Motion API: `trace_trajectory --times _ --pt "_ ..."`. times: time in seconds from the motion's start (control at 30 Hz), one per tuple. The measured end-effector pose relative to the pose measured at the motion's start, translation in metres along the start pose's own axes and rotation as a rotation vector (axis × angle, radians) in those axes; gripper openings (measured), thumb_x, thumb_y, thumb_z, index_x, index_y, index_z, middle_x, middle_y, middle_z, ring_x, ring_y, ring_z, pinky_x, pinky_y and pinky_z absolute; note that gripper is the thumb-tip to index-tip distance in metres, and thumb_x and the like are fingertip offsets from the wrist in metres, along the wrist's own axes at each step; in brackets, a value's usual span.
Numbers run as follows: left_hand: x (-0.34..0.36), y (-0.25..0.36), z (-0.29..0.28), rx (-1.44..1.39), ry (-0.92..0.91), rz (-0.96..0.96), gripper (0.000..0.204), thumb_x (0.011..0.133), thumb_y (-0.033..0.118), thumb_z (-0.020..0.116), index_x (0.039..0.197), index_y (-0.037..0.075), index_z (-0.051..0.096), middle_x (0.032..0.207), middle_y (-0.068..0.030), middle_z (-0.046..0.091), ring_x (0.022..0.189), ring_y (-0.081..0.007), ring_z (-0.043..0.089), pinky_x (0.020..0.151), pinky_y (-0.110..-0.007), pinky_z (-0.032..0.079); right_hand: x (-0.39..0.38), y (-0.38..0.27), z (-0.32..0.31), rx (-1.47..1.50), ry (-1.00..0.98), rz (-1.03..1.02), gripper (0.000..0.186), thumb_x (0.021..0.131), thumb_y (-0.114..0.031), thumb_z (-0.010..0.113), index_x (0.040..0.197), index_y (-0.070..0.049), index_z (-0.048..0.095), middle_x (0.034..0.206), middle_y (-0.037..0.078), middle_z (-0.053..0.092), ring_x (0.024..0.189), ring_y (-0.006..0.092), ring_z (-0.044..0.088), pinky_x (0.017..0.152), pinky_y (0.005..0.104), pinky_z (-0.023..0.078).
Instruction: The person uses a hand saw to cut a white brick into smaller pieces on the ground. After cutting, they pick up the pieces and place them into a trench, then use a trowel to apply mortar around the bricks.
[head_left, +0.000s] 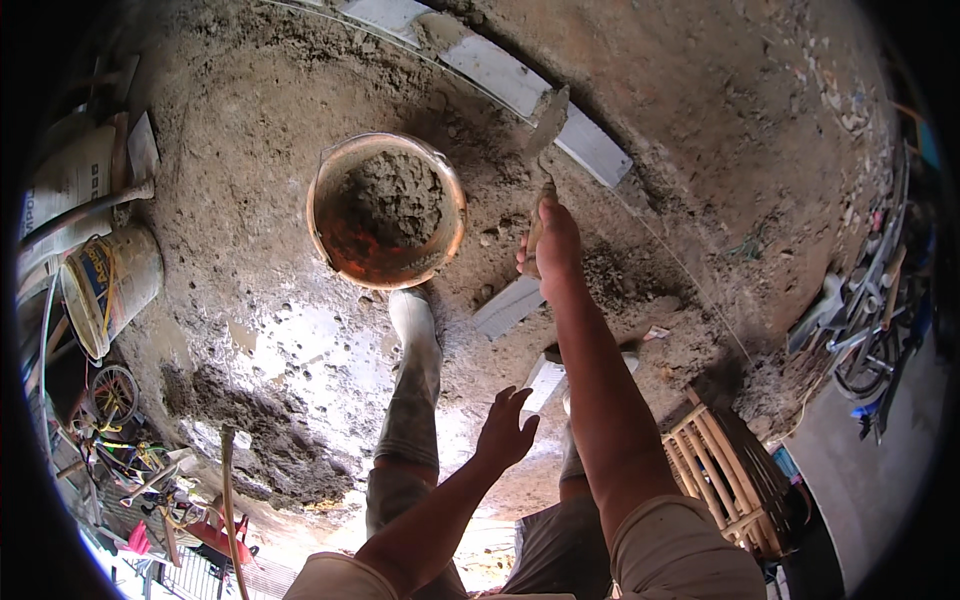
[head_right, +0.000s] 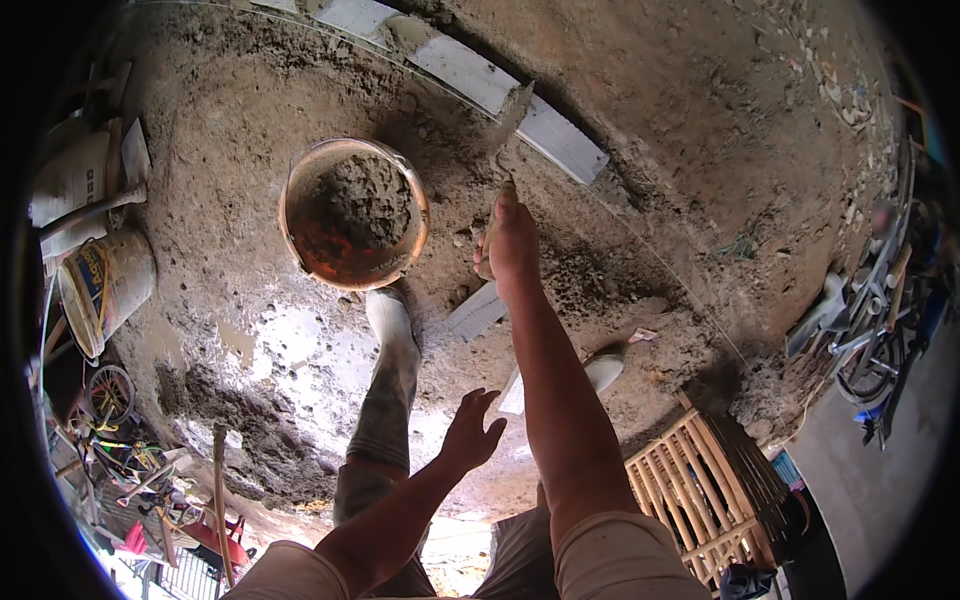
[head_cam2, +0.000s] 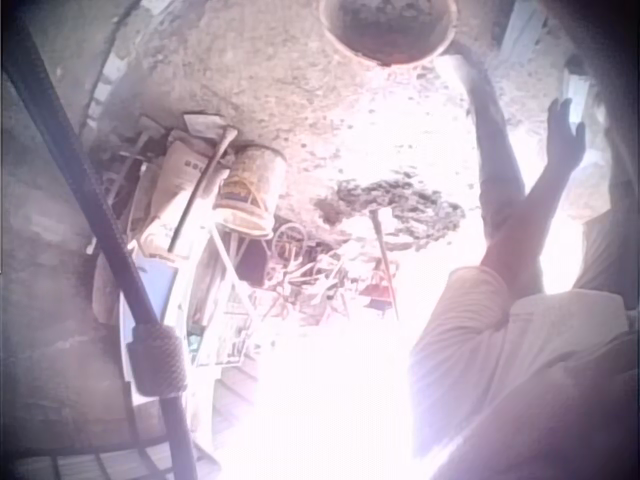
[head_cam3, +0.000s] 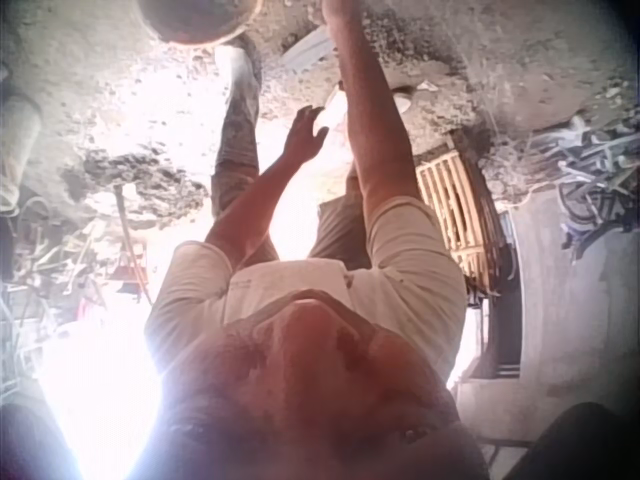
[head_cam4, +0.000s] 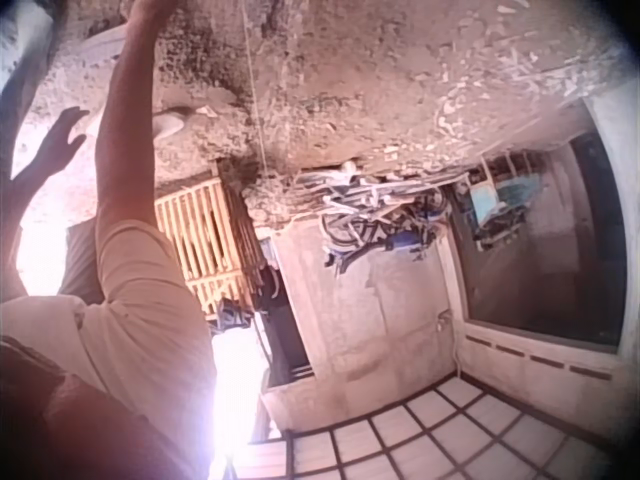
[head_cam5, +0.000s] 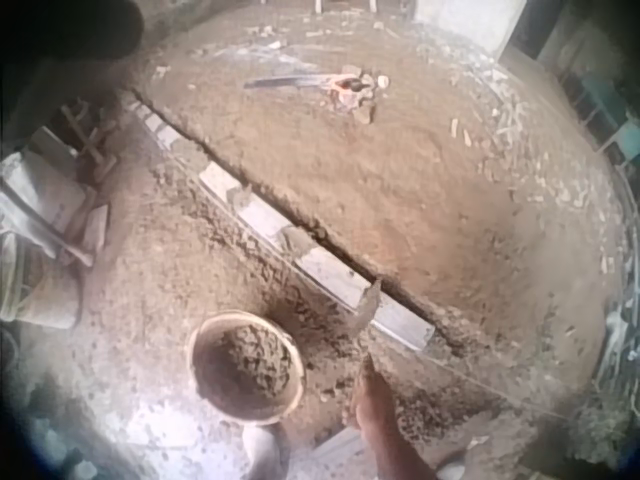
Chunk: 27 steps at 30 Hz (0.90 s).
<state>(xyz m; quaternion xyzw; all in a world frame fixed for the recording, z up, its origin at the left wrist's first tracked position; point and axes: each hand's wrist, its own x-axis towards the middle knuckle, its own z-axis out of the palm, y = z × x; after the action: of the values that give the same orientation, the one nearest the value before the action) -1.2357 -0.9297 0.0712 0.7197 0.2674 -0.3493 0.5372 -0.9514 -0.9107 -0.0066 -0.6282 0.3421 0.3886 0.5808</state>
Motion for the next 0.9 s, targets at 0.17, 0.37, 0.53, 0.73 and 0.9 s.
trace_trajectory --times 0.17,0.37,0.53,0.73,0.9 --pt "0.000 0.000 0.000 -0.022 0.007 0.030 0.053 0.089 0.022 0.066 0.136 0.008 0.047 0.139 -0.0243 0.043 0.129 -0.0410 0.044 0.106 -0.046 0.041 0.012 -0.008 0.013 -0.045 0.001 -0.020 0.040 0.100 -0.050 0.045 0.110 -0.011 0.050 0.071 0.006 0.053 0.050 0.0185 0.053 0.046 0.0356 0.047" --pt "-0.001 0.000 0.001 -0.022 0.004 0.021 0.053 0.088 0.022 0.066 0.136 0.009 0.046 0.139 -0.0248 0.043 0.128 -0.0420 0.045 0.105 -0.047 0.041 0.012 0.007 0.007 -0.017 0.018 0.008 0.037 0.100 -0.046 0.046 0.110 -0.011 0.049 0.071 0.007 0.053 0.049 0.0190 0.053 0.046 0.0361 0.046" --pt "0.000 0.002 -0.001 0.001 -0.003 -0.025 0.053 0.088 0.023 0.067 0.136 0.010 0.048 0.140 -0.0223 0.044 0.131 -0.0384 0.044 0.107 -0.044 0.041 0.008 0.010 0.008 0.042 0.032 0.008 0.034 0.100 -0.044 0.045 0.108 -0.011 0.048 0.072 0.007 0.053 0.049 0.0193 0.053 0.047 0.0364 0.046" --pt "0.000 0.003 -0.001 -0.004 -0.010 -0.024 0.053 0.089 0.023 0.066 0.137 0.010 0.048 0.141 -0.0218 0.043 0.131 -0.0381 0.044 0.107 -0.044 0.041 0.015 0.008 0.011 0.068 0.003 0.013 0.033 0.100 -0.044 0.044 0.106 -0.012 0.048 0.072 0.006 0.053 0.050 0.0187 0.053 0.047 0.0362 0.046" --pt "0.001 0.002 0.000 -0.011 -0.008 -0.017 0.053 0.089 0.023 0.066 0.137 0.010 0.048 0.141 -0.0215 0.043 0.131 -0.0380 0.044 0.107 -0.043 0.040 0.018 0.007 0.004 0.039 -0.005 0.018 0.033 0.100 -0.045 0.044 0.105 -0.012 0.047 0.072 0.006 0.053 0.050 0.0183 0.053 0.047 0.0354 0.046"
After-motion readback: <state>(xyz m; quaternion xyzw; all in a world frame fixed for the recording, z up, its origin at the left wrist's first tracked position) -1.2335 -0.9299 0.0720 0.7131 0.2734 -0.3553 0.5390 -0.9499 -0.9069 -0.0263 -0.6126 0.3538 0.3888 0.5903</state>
